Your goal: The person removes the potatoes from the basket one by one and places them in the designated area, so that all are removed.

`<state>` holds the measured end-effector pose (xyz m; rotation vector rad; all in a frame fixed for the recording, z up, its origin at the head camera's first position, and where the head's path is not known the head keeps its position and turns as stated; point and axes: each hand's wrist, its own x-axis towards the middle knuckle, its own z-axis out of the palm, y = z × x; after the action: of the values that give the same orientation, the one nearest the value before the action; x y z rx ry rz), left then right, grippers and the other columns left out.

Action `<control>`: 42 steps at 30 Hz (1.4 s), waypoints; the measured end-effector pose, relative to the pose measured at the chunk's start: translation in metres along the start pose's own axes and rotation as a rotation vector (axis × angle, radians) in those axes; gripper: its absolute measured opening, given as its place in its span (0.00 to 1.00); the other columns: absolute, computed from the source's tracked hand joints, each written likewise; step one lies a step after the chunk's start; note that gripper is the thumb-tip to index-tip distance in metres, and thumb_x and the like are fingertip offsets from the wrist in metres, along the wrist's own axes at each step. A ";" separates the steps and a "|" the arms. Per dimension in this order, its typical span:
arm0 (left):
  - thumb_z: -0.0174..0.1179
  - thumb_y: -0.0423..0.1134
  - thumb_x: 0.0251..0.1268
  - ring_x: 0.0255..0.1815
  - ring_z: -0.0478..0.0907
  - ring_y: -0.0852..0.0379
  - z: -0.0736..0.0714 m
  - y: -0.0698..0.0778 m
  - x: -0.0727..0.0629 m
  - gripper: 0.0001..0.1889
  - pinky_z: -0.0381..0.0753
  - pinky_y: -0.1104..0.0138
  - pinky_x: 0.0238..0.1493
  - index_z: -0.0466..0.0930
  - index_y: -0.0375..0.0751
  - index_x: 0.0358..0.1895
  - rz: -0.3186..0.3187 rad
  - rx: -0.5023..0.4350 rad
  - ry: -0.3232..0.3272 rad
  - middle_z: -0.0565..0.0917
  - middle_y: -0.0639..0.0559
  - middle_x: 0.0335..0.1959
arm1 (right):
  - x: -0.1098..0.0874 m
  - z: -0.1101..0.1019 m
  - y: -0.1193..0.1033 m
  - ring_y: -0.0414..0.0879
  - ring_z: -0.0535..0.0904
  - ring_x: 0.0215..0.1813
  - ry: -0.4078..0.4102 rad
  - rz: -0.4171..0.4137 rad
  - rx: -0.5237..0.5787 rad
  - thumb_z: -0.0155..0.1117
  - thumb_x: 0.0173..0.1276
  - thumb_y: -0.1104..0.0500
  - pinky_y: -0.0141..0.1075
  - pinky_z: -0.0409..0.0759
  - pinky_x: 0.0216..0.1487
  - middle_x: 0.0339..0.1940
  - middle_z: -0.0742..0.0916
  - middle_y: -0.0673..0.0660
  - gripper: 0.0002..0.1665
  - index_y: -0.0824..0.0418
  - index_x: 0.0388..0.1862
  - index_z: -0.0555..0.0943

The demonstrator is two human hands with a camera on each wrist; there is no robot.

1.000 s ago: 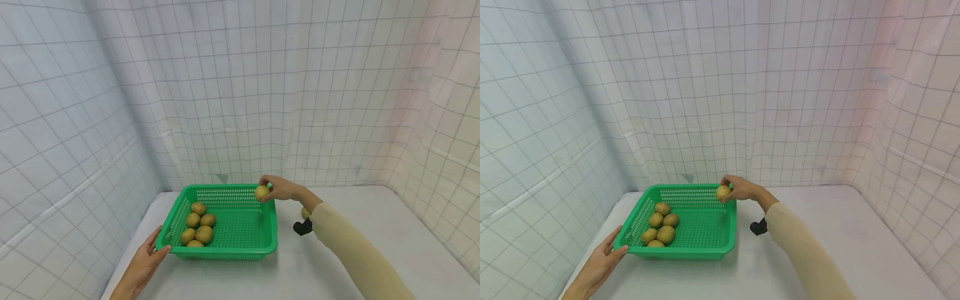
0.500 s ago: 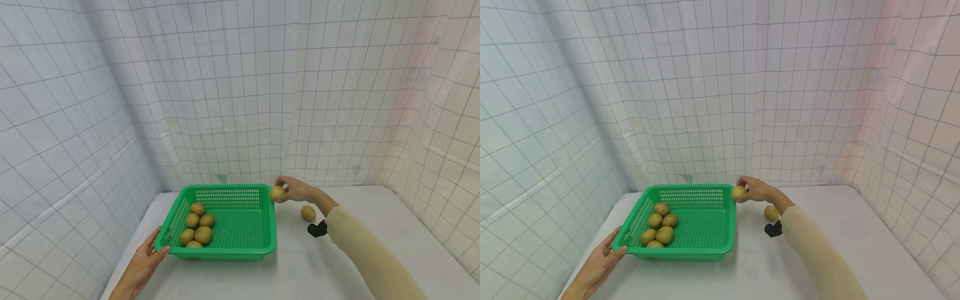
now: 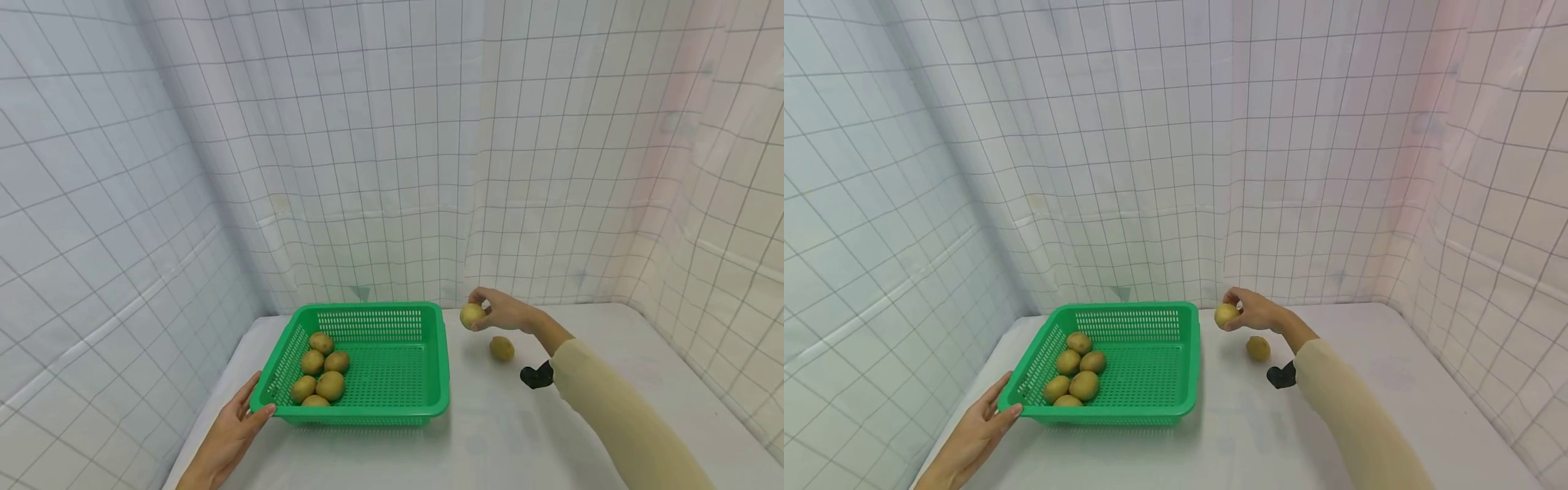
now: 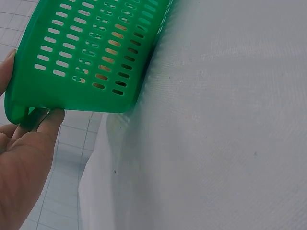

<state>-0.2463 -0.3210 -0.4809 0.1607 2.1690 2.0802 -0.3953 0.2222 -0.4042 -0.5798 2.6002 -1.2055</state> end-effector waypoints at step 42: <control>0.56 0.33 0.81 0.81 0.39 0.36 0.003 -0.001 -0.003 0.45 0.71 0.78 0.61 0.31 0.37 0.84 0.027 -0.018 0.003 0.36 0.39 0.84 | -0.066 -0.017 0.108 0.60 0.71 0.58 0.091 0.136 0.029 0.78 0.64 0.62 0.53 0.72 0.58 0.57 0.77 0.64 0.28 0.68 0.57 0.75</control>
<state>-0.2433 -0.3189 -0.4815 0.1867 2.1608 2.1150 -0.3698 0.3262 -0.4738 -0.3443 2.6427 -1.2505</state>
